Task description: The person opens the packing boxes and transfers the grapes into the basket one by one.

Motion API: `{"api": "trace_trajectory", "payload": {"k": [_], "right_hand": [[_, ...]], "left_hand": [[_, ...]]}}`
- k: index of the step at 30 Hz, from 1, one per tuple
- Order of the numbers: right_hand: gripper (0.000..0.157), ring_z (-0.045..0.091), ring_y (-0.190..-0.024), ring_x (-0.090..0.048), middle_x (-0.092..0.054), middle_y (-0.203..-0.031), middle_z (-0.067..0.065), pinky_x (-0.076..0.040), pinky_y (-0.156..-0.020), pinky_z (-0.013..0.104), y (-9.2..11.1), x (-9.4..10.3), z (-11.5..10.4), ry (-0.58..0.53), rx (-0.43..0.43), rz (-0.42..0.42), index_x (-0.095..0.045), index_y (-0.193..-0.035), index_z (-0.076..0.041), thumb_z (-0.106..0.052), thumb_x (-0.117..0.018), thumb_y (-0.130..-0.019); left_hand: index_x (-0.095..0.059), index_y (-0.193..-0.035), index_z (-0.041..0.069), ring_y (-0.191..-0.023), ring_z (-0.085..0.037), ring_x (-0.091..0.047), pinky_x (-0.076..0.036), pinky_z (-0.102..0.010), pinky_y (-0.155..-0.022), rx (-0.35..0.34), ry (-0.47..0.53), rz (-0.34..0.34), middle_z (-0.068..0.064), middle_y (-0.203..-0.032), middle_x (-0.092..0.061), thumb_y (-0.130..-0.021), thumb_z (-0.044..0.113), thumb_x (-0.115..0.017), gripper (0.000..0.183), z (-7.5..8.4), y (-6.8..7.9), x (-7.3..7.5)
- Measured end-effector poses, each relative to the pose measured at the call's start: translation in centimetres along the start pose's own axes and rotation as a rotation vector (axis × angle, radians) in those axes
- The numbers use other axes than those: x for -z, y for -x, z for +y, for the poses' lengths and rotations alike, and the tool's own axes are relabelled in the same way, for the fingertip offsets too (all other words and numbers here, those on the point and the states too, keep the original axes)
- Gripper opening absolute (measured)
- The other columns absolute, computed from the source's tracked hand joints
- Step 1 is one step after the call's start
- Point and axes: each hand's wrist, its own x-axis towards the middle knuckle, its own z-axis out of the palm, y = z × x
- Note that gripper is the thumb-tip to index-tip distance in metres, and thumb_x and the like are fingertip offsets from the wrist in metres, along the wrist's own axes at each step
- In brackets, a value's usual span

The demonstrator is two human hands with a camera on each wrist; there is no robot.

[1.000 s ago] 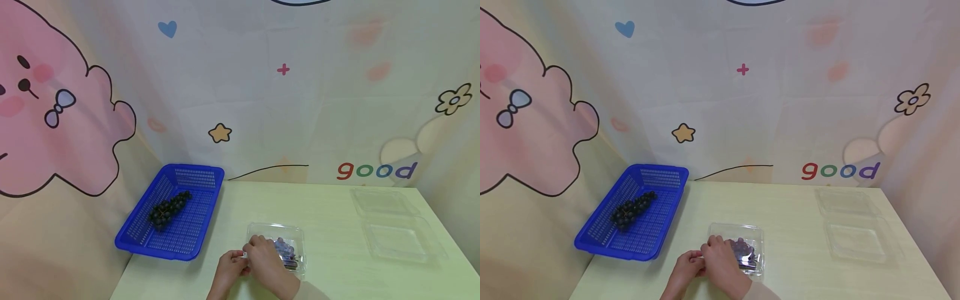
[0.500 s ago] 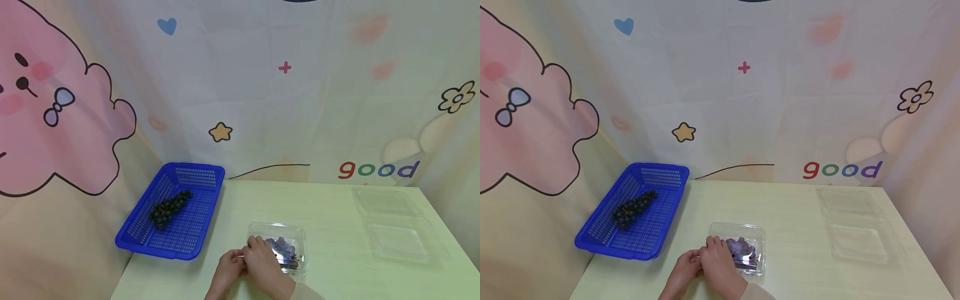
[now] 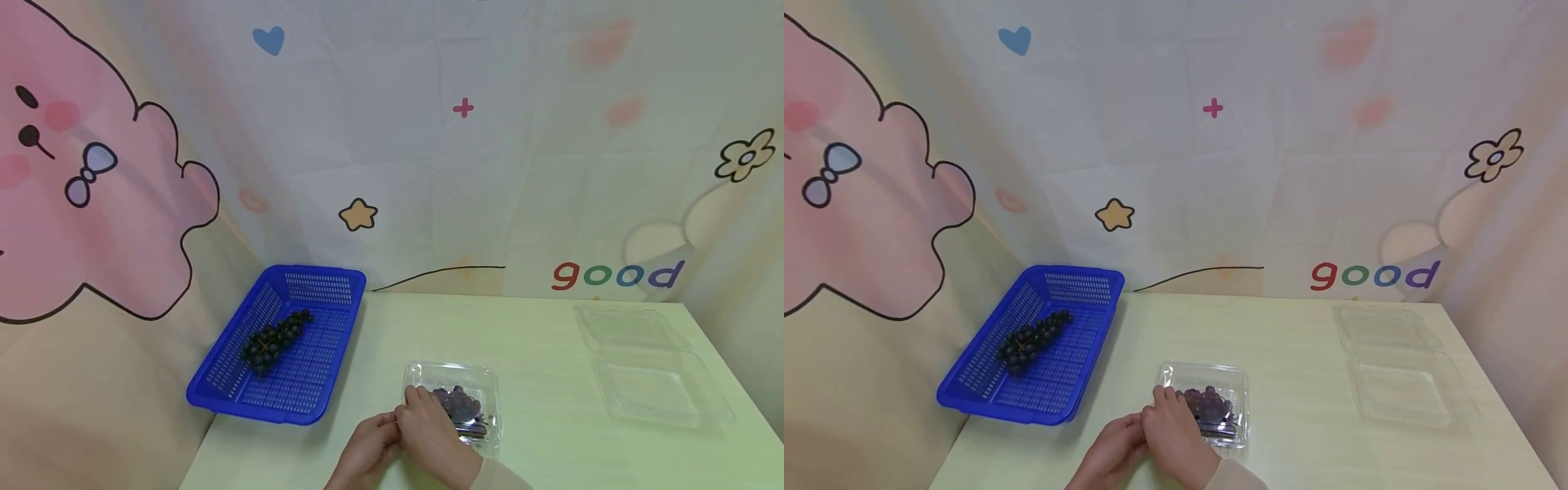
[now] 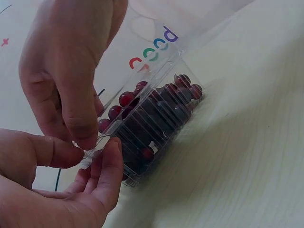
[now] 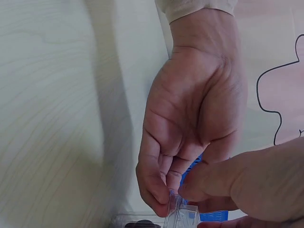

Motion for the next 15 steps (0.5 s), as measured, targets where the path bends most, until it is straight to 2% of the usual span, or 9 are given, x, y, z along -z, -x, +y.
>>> {"api": "trace_trajectory", "payload": {"k": [6, 10, 15], "right_hand": [[0.014, 0.020, -0.074, -0.047, -0.045, -0.079, 0.003, -0.045, -0.066, 0.033, 0.19, 0.14, -0.34, 0.026, 0.009, 0.004, -0.069, -0.072, -0.008, -0.013, -0.083, -0.074], [0.012, 0.020, -0.075, -0.047, -0.045, -0.080, 0.004, -0.044, -0.064, 0.032, 0.34, 0.05, -0.59, 0.052, 0.012, 0.018, -0.070, -0.072, -0.008, -0.011, -0.081, -0.075], [0.011, 0.021, -0.078, -0.049, -0.047, -0.081, 0.004, -0.045, -0.066, 0.033, 0.26, 0.03, -0.84, 0.065, -0.012, -0.005, -0.071, -0.073, -0.010, -0.011, -0.082, -0.075]], "left_hand": [[-0.046, -0.136, -0.024, -0.108, -0.018, -0.062, -0.055, -0.033, -0.095, 0.001, 0.016, -0.035, -0.016, -0.123, -0.064, -0.100, -0.006, -0.053, 0.041, 0.09, 0.23, 0.23], [-0.047, -0.135, -0.024, -0.108, -0.019, -0.064, -0.055, -0.034, -0.096, -0.011, 0.021, -0.038, -0.015, -0.121, -0.066, -0.099, -0.006, -0.055, 0.041, -0.09, 0.36, 0.30], [-0.051, -0.132, -0.022, -0.107, -0.019, -0.065, -0.055, -0.033, -0.095, -0.010, 0.030, -0.023, -0.014, -0.118, -0.067, -0.099, -0.006, -0.056, 0.037, -0.11, 0.43, 0.30]]}}
